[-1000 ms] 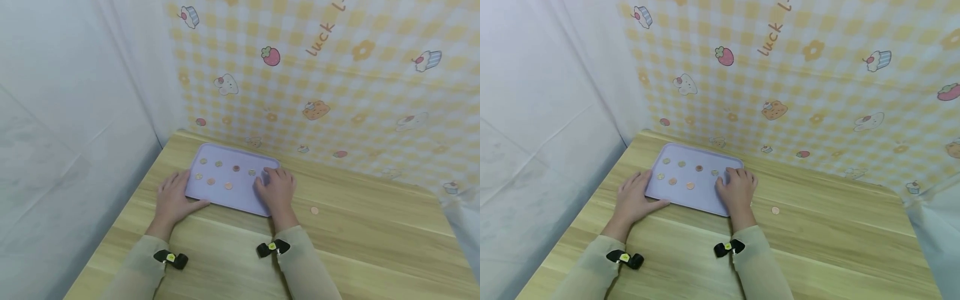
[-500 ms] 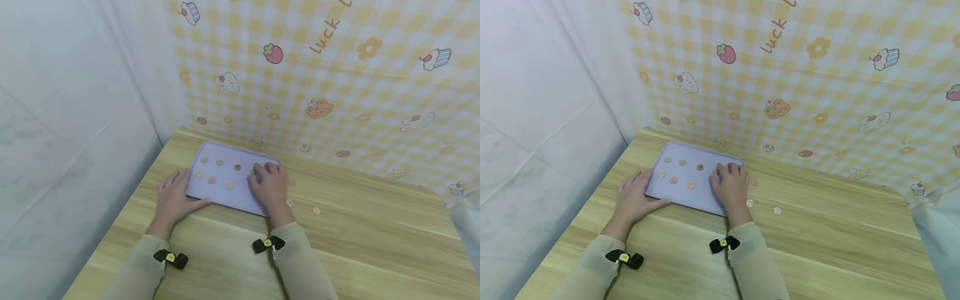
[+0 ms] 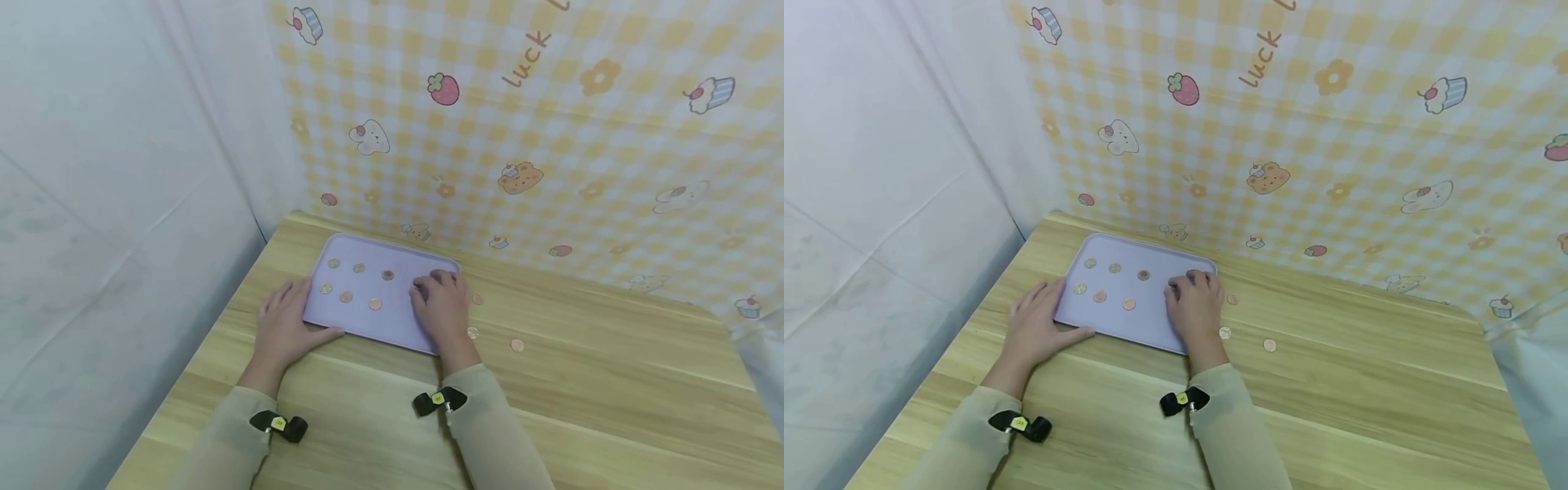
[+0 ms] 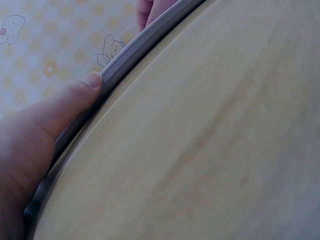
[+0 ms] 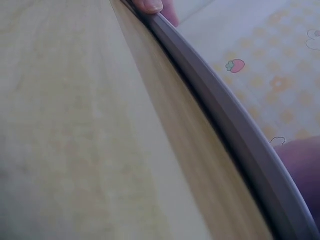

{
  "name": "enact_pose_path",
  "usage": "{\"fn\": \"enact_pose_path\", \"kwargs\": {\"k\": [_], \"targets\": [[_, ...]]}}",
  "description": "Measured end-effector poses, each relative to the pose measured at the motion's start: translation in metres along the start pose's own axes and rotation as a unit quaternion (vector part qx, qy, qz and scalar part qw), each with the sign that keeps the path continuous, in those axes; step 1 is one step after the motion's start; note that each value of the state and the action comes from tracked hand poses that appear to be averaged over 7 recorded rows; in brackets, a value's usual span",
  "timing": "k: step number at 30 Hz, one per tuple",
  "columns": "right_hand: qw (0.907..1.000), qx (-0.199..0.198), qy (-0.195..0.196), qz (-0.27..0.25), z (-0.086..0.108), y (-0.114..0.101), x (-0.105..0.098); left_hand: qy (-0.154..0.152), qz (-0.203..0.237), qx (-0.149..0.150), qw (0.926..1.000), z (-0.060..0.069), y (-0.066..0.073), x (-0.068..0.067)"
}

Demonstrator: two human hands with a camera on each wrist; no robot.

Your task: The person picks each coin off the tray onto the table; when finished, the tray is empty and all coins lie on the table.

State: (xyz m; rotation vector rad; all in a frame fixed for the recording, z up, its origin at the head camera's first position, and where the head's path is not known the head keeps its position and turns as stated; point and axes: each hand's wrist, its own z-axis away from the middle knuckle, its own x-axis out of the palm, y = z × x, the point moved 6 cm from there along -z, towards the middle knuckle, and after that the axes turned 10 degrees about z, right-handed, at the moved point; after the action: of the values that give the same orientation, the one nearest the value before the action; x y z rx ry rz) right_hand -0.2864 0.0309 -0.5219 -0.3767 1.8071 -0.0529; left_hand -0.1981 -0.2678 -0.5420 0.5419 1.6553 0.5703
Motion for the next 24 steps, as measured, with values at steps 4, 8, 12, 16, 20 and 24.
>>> {"fn": "enact_pose_path", "kwargs": {"k": [4, 8, 12, 16, 20, 24], "targets": [[0.9992, 0.030, -0.007, -0.025, -0.0036, 0.0051, 0.0013, -0.001, -0.002, 0.003, 1.0000, -0.0024, 0.0007, 0.0002], [0.9976, 0.049, -0.032, -0.036, -0.0051, 0.0062, 0.0022, 0.001, -0.003, 0.009, 1.0000, -0.0033, -0.0002, -0.0001], [0.9971, 0.050, -0.043, -0.038, -0.0040, 0.0054, 0.0017, 0.005, -0.006, 0.010, 0.9999, -0.0012, -0.0010, -0.0005], [0.9974, 0.046, -0.038, -0.039, -0.0031, 0.0056, 0.0002, 0.006, -0.008, 0.011, 0.9999, -0.0002, 0.0004, 0.0001], [0.9980, 0.037, -0.029, -0.042, -0.0027, 0.0057, -0.0010, 0.005, -0.012, 0.007, 0.9999, 0.0007, 0.0013, 0.0008], [0.9991, -0.002, -0.009, -0.042, -0.0025, 0.0026, -0.0020, 0.003, -0.012, 0.002, 0.9999, 0.0023, 0.0034, 0.0003]]}}
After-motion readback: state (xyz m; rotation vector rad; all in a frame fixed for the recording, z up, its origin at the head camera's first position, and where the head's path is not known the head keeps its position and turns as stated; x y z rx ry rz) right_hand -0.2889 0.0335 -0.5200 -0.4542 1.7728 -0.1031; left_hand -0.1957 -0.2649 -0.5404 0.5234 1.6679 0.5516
